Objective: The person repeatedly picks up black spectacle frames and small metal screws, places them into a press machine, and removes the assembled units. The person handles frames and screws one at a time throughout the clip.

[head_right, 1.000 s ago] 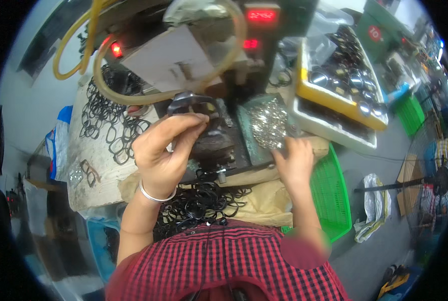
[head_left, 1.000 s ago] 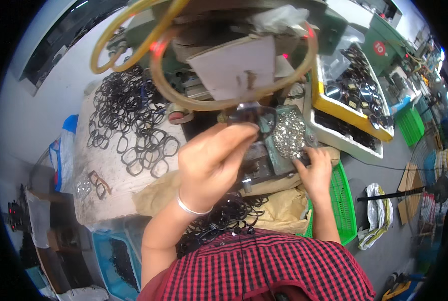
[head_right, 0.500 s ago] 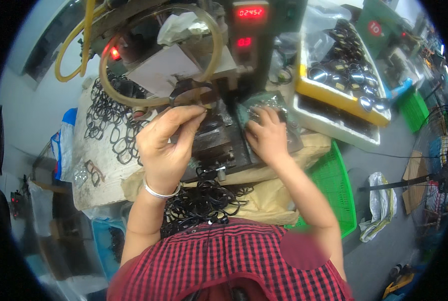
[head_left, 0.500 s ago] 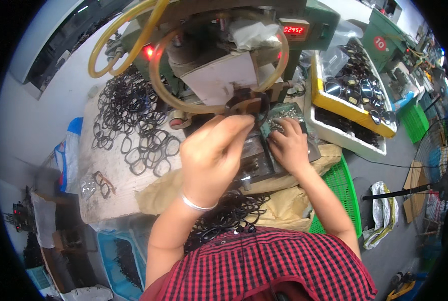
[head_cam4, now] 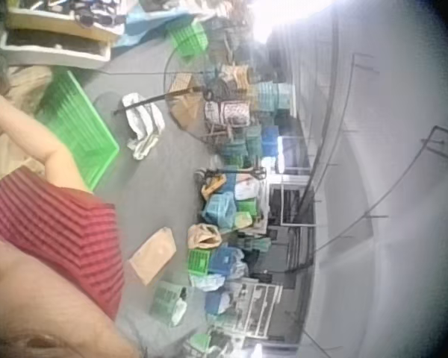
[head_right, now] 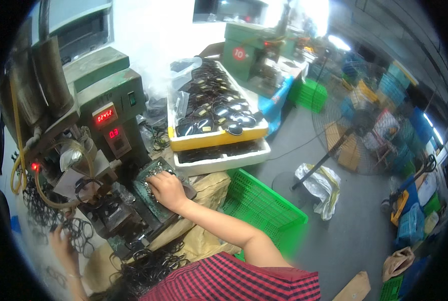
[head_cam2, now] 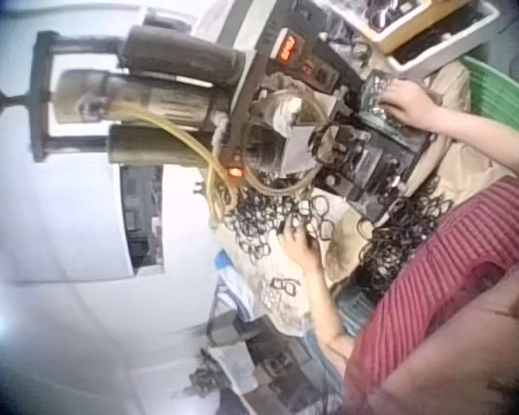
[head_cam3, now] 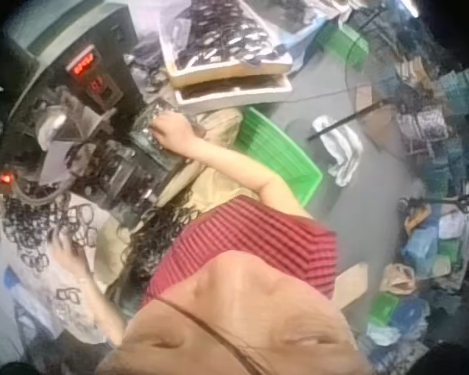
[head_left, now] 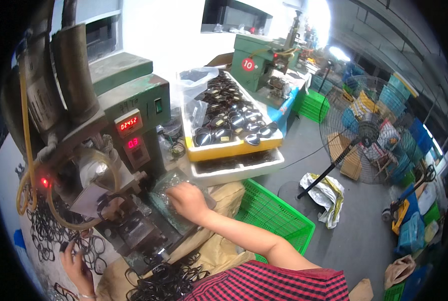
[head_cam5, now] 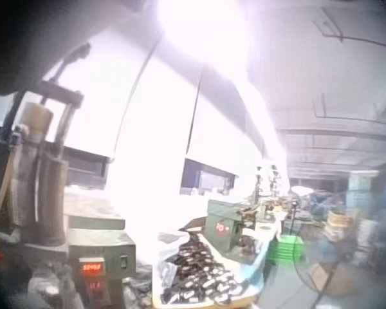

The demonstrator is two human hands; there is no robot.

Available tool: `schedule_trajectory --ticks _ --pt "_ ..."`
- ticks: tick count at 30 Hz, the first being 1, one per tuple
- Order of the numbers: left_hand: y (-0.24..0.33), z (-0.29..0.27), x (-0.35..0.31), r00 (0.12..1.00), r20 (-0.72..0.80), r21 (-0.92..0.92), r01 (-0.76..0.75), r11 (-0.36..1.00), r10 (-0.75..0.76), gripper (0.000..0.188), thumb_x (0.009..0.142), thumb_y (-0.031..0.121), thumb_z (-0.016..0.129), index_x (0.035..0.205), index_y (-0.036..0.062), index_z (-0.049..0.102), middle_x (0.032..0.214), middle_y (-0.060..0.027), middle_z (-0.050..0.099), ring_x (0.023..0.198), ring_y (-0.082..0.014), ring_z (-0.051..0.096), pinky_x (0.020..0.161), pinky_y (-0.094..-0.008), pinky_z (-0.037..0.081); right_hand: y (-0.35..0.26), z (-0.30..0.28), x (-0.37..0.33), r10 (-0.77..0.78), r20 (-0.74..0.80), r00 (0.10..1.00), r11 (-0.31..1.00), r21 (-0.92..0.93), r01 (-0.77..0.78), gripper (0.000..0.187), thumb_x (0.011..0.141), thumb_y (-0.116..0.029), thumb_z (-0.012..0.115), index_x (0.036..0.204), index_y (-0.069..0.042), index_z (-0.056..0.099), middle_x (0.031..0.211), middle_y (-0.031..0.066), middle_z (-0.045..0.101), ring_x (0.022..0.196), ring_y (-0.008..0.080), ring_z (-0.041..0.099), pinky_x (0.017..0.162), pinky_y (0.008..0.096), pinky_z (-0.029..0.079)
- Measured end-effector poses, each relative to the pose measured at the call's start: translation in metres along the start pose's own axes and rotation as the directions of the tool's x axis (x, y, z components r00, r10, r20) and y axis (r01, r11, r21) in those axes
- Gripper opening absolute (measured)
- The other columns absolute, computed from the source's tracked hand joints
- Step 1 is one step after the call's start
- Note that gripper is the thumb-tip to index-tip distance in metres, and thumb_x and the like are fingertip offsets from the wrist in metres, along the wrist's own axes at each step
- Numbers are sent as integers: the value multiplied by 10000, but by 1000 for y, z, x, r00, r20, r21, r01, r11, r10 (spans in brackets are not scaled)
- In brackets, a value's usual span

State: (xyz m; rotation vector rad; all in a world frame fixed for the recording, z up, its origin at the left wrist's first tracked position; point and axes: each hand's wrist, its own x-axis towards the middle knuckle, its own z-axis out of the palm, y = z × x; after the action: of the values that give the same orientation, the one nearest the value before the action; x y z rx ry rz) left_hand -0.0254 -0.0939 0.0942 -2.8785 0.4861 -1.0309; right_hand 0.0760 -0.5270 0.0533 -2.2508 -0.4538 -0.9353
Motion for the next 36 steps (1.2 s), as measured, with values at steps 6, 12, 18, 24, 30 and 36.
schedule_trajectory --ticks 6,12,18,24,30,36 --pt "-64 64 -7 934 300 -234 -123 964 192 194 650 -1 651 826 59 708 1369 -157 571 950 -349 566 809 -406 491 -2 22 8 122 42 992 990 67 -125 119 837 -141 674 914 -52 659 785 152 650 779 352 628 705 457 501" --pt "-54 41 16 867 -35 -508 413 756 -497 144 953 95 567 955 -39 620 1097 -178 659 880 -290 578 823 -388 467 -12 -3 -10 246 70 967 962 108 -253 113 853 -108 637 942 -42 613 787 207 637 803 403 623 729 493 494" --pt "-54 101 -54 519 186 -547 760 351 -835 286 998 239 576 962 -41 623 860 -74 602 771 -175 543 700 -305 488 0 -35 -44 344 -17 939 939 -26 -344 147 867 -192 679 973 -114 746 914 123 721 831 309 686 752 408 540" --pt "17 24 10 406 273 -851 524 -23 -872 188 968 149 622 1105 32 567 907 -48 593 725 -130 610 612 -255 519 -32 -53 -31 605 371 705 507 504 -699 160 875 -59 664 1015 14 687 910 95 716 862 158 674 817 297 518" --pt "46 40 25 551 279 -898 440 -10 -786 107 983 82 583 1058 22 536 937 -64 612 724 -146 643 611 -246 515 -86 1 26 268 351 897 696 574 -432 323 897 8 573 1217 17 611 1129 144 685 1056 173 651 936 308 486" --pt "81 18 35 539 189 -946 323 -5 -821 107 982 44 555 1073 22 505 919 -88 622 813 -175 645 685 -298 562 -102 10 23 334 483 809 247 784 -570 479 914 60 506 1387 68 428 1349 183 555 1156 218 609 1015 306 451"
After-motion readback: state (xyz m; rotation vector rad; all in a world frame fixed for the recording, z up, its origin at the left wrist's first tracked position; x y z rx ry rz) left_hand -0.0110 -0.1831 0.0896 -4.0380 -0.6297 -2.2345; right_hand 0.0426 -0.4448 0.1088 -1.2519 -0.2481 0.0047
